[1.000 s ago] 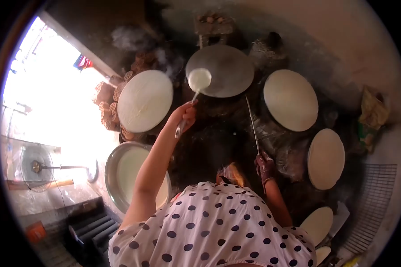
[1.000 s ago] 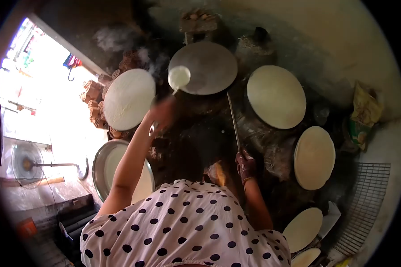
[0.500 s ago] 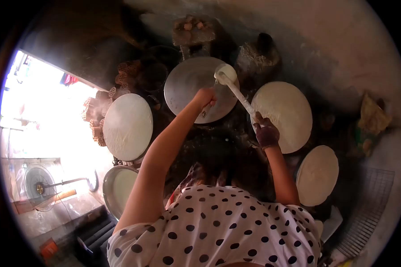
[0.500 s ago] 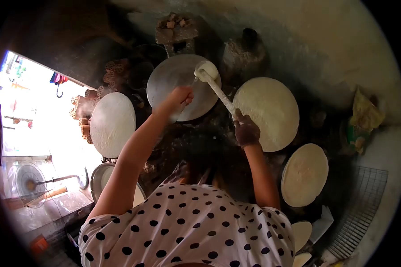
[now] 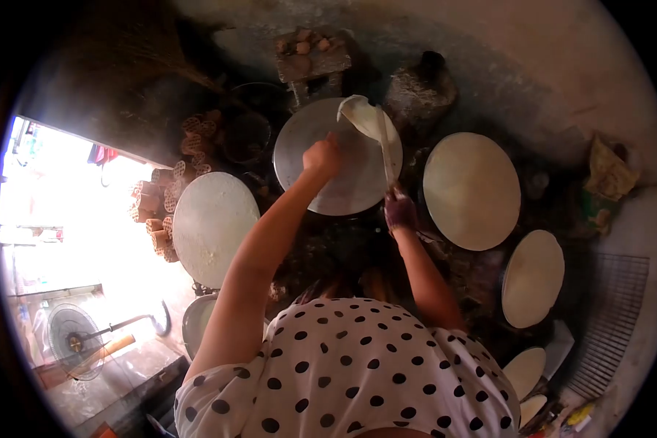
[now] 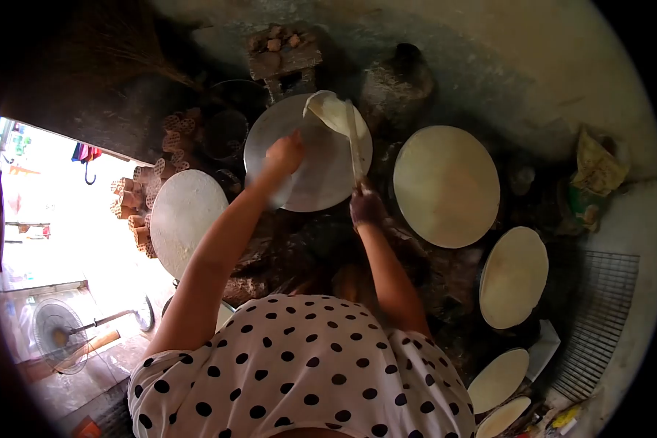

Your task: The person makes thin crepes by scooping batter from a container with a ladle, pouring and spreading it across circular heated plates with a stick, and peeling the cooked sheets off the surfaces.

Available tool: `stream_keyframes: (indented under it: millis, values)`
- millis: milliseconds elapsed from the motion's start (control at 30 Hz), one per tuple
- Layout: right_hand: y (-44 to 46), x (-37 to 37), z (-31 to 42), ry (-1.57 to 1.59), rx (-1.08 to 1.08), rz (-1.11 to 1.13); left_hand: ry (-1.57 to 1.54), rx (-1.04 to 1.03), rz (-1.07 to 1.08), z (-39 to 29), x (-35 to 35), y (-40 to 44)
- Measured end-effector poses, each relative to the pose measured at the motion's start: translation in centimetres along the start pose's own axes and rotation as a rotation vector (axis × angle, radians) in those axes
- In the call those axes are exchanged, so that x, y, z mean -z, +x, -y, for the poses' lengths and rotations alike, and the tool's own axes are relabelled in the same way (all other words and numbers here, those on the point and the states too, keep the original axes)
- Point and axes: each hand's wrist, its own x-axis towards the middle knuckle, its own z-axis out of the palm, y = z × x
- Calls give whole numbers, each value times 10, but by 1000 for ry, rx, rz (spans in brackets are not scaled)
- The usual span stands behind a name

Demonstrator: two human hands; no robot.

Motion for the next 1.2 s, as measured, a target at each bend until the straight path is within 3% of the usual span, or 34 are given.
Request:
stream_keyframes:
  millis: [67, 100, 167, 200, 267, 300, 433, 467, 533, 633, 733, 800, 833, 933, 967, 1067, 1100, 1167, 1200]
  values:
    - [16, -4, 31, 336, -93, 168, 56, -13, -8, 20, 16, -3]
    - [17, -18, 20, 343, -95, 169, 110, -31, -9, 35, 25, -5]
    - [31, -46, -15, 602, 95, -75, 130, -43, -133, 96, 19, 3]
    - [18, -42, -12, 598, 109, -84, 139, -46, -260, 113, 16, 7]
    - [-21, -40, -9, 616, -25, -174, -25, 123, -289, 88, 81, -51]
    - [-23, -46, -4, 275, -17, -152, -69, 120, -304, 93, 88, -64]
    - [15, -59, 36, 246, -63, 37, -114, 94, -329, 174, 30, -60]
    - [24, -53, 28, 329, -28, 83, -245, 103, -230, 180, 28, -65]
    - [28, -33, 18, 402, 16, 88, -682, 152, -31, 167, 46, -101]
    - [17, -20, 3, 305, -1, -18, -1061, 219, -15, 134, 82, -173]
    - [46, -43, -5, 183, 3, -61, -1180, 283, 7, 143, 68, -208]
    - [60, -52, 20, 205, 50, 62, -1211, 304, 18, 148, 57, -224]
    - [41, -18, 62, 139, 76, 172, -1252, 323, 5, 150, 50, -230]
    - [66, -34, 67, 61, 228, 210, -1338, 372, -2, 148, 34, -239]
    - [84, -52, 50, 176, 346, 191, -1393, 390, -1, 147, 33, -242]
    - [68, 8, 54, 329, 270, 341, -1368, 404, -27, 136, 37, -249]
    - [76, 7, 38, 335, 280, 343, -1404, 410, -48, 130, 40, -251]
    - [96, -12, -5, 419, 231, 88, -1418, 378, -67, 122, 41, -256]
    - [97, -8, 0, 423, 231, 96, -1431, 347, -72, 118, 40, -257]
